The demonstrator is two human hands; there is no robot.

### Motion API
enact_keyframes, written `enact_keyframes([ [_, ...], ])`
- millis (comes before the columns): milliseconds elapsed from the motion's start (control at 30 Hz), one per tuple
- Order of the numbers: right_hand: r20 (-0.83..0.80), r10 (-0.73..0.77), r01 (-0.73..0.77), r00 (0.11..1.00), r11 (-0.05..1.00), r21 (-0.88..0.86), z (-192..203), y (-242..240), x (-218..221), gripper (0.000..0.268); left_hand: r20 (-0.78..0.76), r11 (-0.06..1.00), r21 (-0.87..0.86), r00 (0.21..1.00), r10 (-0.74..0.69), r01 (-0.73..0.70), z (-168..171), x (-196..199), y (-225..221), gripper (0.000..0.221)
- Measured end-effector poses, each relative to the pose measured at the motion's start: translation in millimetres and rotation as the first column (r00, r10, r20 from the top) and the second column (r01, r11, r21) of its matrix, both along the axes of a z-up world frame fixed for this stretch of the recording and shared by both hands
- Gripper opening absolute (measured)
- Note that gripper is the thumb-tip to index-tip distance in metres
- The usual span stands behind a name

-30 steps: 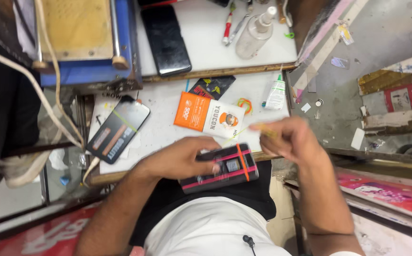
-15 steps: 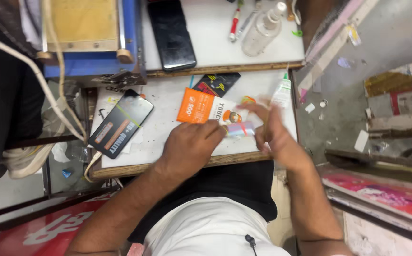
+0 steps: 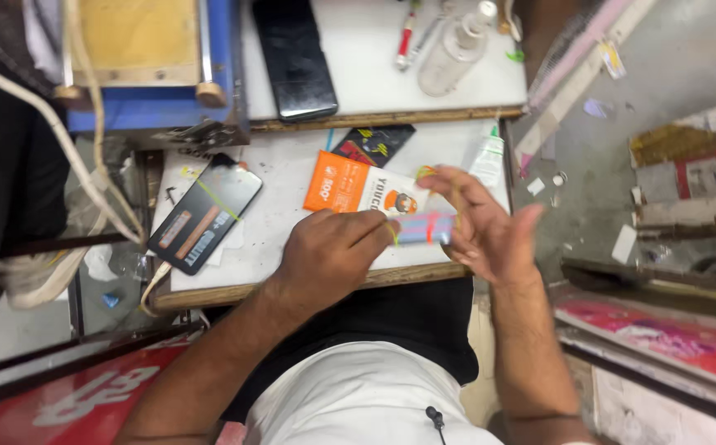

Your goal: The person cleans a smartphone with a cloth and spray, then secures it with rubber bands. They then remove the back cover of another smartphone and apply adhesive to its internal frame.

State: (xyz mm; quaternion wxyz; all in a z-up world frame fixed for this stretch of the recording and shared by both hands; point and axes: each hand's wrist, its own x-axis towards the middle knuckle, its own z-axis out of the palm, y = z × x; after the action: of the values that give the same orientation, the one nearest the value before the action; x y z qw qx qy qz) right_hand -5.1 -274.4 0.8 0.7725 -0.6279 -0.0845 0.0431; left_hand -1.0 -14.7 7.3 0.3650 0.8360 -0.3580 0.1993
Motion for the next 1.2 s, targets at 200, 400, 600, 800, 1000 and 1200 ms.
enact_keyframes([
  [200,0.335,0.385,-0.006,0.86,0.664,-0.748,17.2,27.3,-19.0,0.042,-0.402,0.986,0.127,0.903,0.148,-0.106,-2.1,-1.1,-6.8,0.023],
  [400,0.46,0.164,0.281,0.873,0.602,-0.748,2.8,24.0,-7.2,0.013,-0.618,0.837,-0.521,0.751,-0.235,-0.167,-17.9,-10.3,0.1,0.03],
  [600,-0.008,-0.284,0.283,0.959,0.957,-0.071,-41.2,42.8,-26.4,0.02,-0.785,0.701,-0.609,0.406,-0.468,-0.371,-21.0,-10.5,-6.0,0.029],
  [800,0.154,-0.334,0.35,0.93,0.932,-0.093,-76.2,55.2,-44.0,0.014,-0.839,0.727,-0.54,0.336,-0.427,-0.424,-19.0,-14.6,-5.4,0.028],
  [1000,-0.109,-0.265,0.281,0.958,0.945,0.169,-57.9,65.7,-38.1,0.043,-0.855,0.908,-0.365,0.459,-0.24,-0.205,-9.6,-7.0,3.5,0.043],
  [1200,0.026,-0.373,0.354,0.928,0.854,-0.38,-25.8,37.2,-15.8,0.021,-0.782,0.933,-0.013,0.586,0.214,-0.358,17.4,-4.8,24.3,0.047],
])
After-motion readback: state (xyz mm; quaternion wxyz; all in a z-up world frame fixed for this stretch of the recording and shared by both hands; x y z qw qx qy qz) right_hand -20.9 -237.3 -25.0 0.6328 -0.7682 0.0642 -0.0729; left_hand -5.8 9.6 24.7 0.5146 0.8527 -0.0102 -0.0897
